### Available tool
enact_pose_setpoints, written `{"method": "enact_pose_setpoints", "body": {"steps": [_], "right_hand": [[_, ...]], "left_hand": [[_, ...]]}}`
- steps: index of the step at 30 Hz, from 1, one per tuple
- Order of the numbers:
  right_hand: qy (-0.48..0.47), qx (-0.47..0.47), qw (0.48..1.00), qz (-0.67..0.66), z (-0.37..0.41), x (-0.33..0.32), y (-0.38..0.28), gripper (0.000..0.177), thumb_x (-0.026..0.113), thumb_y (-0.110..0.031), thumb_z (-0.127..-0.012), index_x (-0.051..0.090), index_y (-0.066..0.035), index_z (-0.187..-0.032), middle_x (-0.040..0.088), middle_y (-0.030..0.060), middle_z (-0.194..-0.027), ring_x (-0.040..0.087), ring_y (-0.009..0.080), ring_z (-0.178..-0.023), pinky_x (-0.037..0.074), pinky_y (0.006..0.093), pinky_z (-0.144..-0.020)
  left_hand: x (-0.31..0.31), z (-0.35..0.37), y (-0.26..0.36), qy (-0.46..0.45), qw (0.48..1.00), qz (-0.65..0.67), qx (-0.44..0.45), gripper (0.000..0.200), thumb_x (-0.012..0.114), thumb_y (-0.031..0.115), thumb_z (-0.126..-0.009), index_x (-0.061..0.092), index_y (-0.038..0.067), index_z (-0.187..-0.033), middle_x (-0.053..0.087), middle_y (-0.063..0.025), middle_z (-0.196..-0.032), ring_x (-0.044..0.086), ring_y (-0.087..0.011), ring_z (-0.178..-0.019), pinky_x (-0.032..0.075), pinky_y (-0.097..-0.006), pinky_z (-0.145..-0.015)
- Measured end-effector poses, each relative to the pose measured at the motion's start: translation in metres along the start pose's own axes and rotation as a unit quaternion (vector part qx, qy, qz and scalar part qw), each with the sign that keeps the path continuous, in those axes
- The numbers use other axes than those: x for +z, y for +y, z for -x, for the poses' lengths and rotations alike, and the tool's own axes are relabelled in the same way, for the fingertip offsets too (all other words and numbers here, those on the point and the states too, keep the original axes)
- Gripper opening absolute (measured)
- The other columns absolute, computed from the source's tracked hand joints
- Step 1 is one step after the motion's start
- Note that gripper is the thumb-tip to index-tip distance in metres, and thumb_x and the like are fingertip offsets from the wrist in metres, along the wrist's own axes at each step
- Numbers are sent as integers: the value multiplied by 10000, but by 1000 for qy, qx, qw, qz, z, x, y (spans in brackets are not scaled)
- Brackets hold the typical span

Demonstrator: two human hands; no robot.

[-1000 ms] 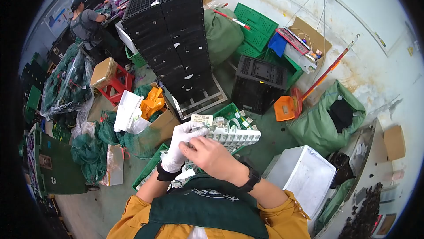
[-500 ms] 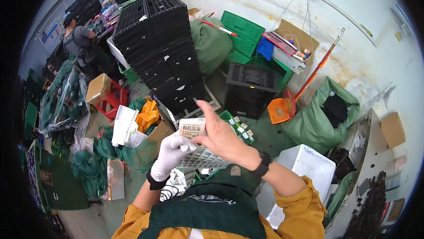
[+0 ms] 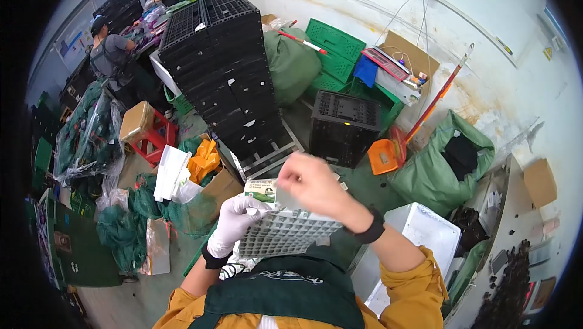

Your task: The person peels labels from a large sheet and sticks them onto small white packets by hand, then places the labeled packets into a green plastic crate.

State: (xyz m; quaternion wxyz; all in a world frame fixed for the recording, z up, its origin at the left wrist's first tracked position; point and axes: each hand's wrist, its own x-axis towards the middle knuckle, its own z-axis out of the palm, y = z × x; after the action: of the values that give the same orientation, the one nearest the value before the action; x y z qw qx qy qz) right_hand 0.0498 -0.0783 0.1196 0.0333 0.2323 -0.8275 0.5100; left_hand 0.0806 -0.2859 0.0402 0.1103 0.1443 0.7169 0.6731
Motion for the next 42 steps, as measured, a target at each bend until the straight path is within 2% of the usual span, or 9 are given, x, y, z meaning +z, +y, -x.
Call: {"method": "enact_pose_setpoints", "body": {"steps": [7,10,15,26,28,29,33,38,42], "right_hand": [[67,97,977,178,1,22,10,258,683,-179,-726,488,-20,-667,537,136,-612,554,328,-583,427,388,-520],[86,67,983,145,-5,1,22,288,679,-198,-756,480,-10,-665,454,92,-493,474,241,-453,385,340,-449],[-80,-134,977,147,8,-11,11,312,664,-279,-760,498,-18,-799,477,94,-743,510,240,-634,413,327,-553],[-92,-231,941,229,24,2,-9,163,621,-148,-796,508,-32,-805,475,78,-707,522,206,-598,411,320,-509],[27,6,997,79,23,-1,-19,109,583,-92,-787,522,-8,-753,519,113,-652,541,259,-568,413,329,-505],[34,55,996,54,17,-1,-9,189,623,-124,-796,534,-2,-682,480,51,-508,419,79,-442,327,243,-430],[-72,138,987,-37,6,21,12,281,649,-187,-810,531,-3,-634,459,-16,-504,389,30,-474,302,235,-420],[-32,96,985,-139,6,32,29,255,630,-178,-828,536,-9,-661,415,-50,-503,364,20,-483,285,217,-425],[43,102,990,83,18,-14,13,217,610,-171,-803,527,-2,-695,486,77,-524,478,161,-472,360,299,-461]], "left_hand": [[6,4,6,29,999,4,21,56,623,-48,-734,648,-10,-767,621,-48,-789,575,-94,-719,463,-233,-660],[-1,7,16,38,999,29,10,47,636,-28,-742,644,0,-779,625,-34,-775,572,-83,-707,459,-223,-656],[-15,3,14,77,989,116,-42,79,688,45,-736,634,15,-785,620,-15,-740,557,-69,-664,443,-208,-635],[-21,-9,6,82,993,76,-49,76,676,53,-750,626,21,-798,595,8,-697,518,-46,-597,419,-192,-593],[-19,-9,8,76,992,82,-55,52,666,32,-748,627,24,-782,591,3,-707,529,-61,-633,431,-207,-625],[-17,-8,8,59,997,54,-17,47,665,25,-746,627,21,-773,593,-3,-731,536,-70,-668,435,-216,-647],[-16,-11,17,-8,999,6,39,43,665,14,-737,629,17,-761,589,-17,-781,546,-88,-748,440,-236,-696],[-33,-17,17,9,1000,23,17,37,650,0,-744,628,19,-767,588,-4,-775,543,-74,-698,439,-215,-658],[-53,-13,14,58,998,10,6,37,641,10,-747,630,12,-783,585,-23,-804,546,-79,-724,435,-220,-679]]}}
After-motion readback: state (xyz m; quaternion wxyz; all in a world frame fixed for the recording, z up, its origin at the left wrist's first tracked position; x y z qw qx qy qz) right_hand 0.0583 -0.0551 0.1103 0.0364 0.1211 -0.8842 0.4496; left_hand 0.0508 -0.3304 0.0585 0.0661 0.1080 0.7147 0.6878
